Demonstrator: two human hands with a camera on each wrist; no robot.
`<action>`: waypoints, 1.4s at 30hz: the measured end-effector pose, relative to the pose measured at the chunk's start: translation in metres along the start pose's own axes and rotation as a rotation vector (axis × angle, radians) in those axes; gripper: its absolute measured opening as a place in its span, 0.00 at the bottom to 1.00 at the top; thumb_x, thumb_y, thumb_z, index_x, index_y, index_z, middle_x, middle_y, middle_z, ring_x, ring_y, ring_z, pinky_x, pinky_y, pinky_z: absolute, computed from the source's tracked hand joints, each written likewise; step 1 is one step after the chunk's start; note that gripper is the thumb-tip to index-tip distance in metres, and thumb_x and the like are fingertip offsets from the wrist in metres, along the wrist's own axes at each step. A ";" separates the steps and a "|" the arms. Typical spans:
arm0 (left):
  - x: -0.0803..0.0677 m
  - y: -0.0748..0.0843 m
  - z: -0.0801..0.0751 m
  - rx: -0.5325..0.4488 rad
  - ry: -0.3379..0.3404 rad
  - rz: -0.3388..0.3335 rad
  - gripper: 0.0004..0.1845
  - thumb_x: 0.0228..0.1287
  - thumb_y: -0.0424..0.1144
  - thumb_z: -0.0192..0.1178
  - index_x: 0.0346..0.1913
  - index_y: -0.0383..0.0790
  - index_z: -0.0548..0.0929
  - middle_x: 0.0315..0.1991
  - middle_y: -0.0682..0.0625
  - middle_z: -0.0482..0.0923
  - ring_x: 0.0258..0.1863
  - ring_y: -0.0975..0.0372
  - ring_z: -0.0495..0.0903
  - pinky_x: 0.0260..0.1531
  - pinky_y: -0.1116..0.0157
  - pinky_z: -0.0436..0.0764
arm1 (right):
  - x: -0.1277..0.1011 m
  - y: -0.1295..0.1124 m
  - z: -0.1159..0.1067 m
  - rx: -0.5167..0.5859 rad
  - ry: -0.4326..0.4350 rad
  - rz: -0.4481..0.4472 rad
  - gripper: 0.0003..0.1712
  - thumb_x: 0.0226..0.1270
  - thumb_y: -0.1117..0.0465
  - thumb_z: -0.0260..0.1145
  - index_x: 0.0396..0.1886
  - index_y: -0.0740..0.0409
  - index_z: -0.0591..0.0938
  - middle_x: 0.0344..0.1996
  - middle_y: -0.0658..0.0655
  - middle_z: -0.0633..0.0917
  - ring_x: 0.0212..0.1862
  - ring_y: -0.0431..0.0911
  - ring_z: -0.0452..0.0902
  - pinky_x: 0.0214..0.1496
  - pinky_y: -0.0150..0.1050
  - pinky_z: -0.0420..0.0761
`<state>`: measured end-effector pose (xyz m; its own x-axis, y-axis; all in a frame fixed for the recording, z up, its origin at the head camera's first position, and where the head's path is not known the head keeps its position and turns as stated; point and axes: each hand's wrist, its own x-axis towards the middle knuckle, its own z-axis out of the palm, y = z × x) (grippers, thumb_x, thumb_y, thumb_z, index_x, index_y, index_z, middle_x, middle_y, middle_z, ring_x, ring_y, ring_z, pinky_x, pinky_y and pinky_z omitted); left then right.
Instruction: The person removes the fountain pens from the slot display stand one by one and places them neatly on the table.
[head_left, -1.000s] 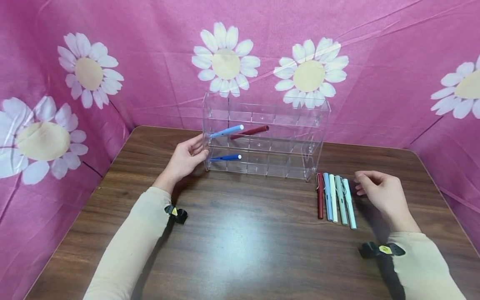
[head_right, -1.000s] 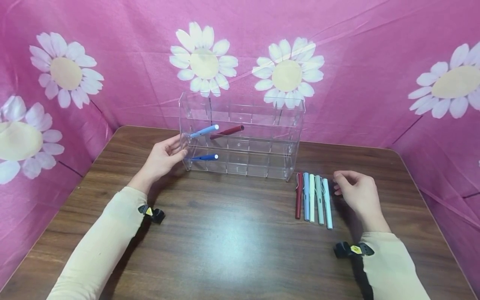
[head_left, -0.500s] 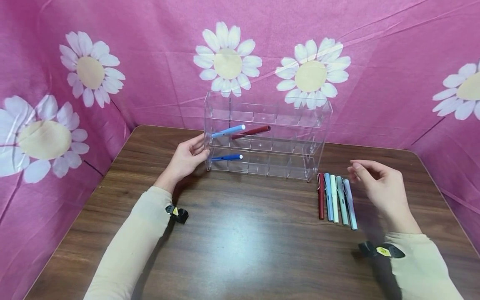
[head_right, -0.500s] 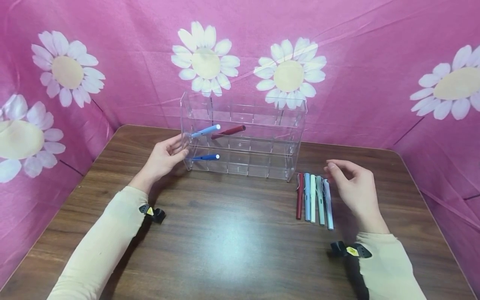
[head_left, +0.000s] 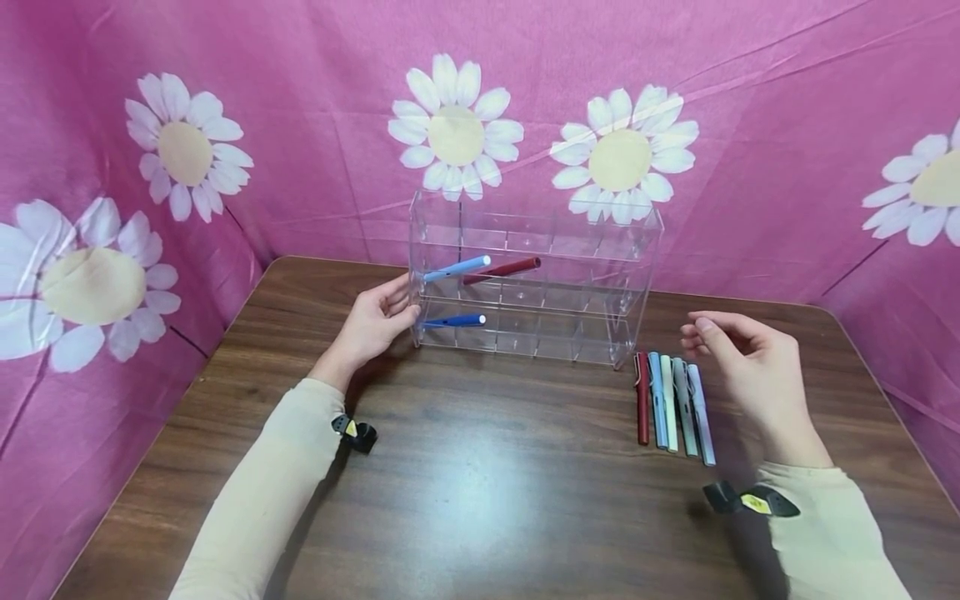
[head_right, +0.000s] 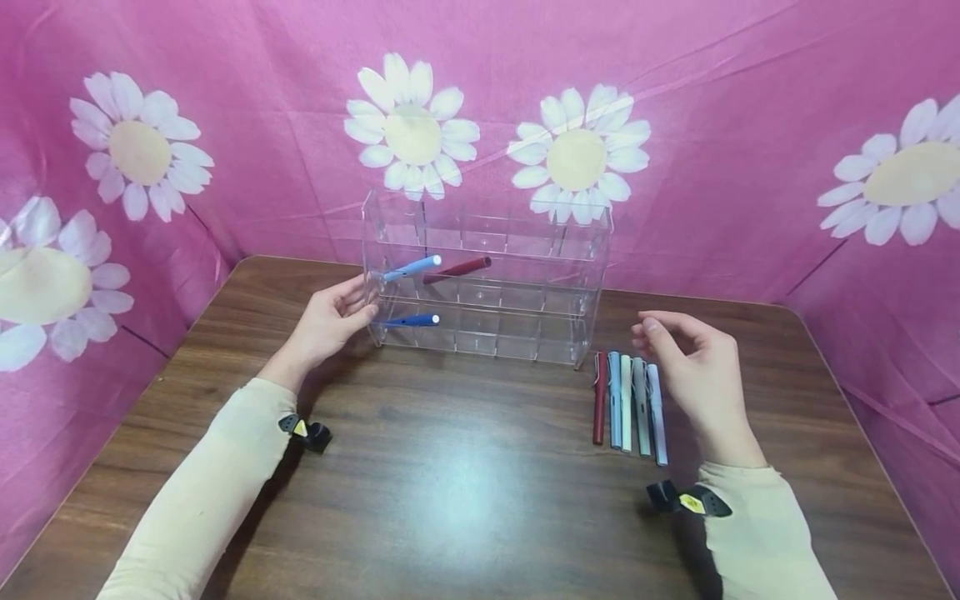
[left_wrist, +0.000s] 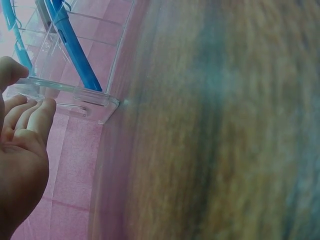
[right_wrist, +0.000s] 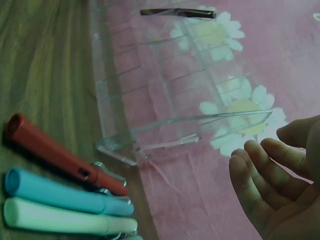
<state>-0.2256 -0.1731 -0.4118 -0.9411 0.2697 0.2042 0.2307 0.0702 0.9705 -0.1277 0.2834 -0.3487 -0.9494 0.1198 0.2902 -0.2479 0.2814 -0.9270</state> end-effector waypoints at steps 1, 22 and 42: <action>0.000 -0.001 0.000 0.006 0.001 0.002 0.30 0.63 0.24 0.56 0.69 0.30 0.63 0.66 0.36 0.66 0.65 0.50 0.68 0.60 0.71 0.73 | 0.000 -0.004 0.001 -0.013 -0.007 -0.015 0.16 0.66 0.66 0.62 0.48 0.76 0.79 0.30 0.54 0.88 0.30 0.40 0.86 0.34 0.29 0.87; -0.003 -0.003 0.001 0.012 0.003 0.014 0.30 0.63 0.24 0.56 0.69 0.31 0.64 0.65 0.36 0.67 0.64 0.49 0.69 0.60 0.70 0.74 | 0.004 -0.044 0.036 -0.078 -0.086 -0.089 0.15 0.67 0.66 0.61 0.49 0.71 0.81 0.34 0.60 0.88 0.33 0.45 0.85 0.39 0.31 0.87; -0.008 0.024 0.007 0.009 -0.005 0.007 0.30 0.61 0.20 0.53 0.68 0.24 0.61 0.64 0.30 0.64 0.64 0.42 0.66 0.59 0.69 0.74 | 0.026 -0.042 0.062 -0.077 -0.161 -0.133 0.13 0.64 0.64 0.65 0.48 0.63 0.83 0.38 0.61 0.88 0.35 0.47 0.86 0.39 0.34 0.87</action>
<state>-0.2109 -0.1672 -0.3909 -0.9382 0.2747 0.2104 0.2394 0.0766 0.9679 -0.1543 0.2154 -0.3171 -0.9293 -0.0752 0.3616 -0.3637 0.3568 -0.8605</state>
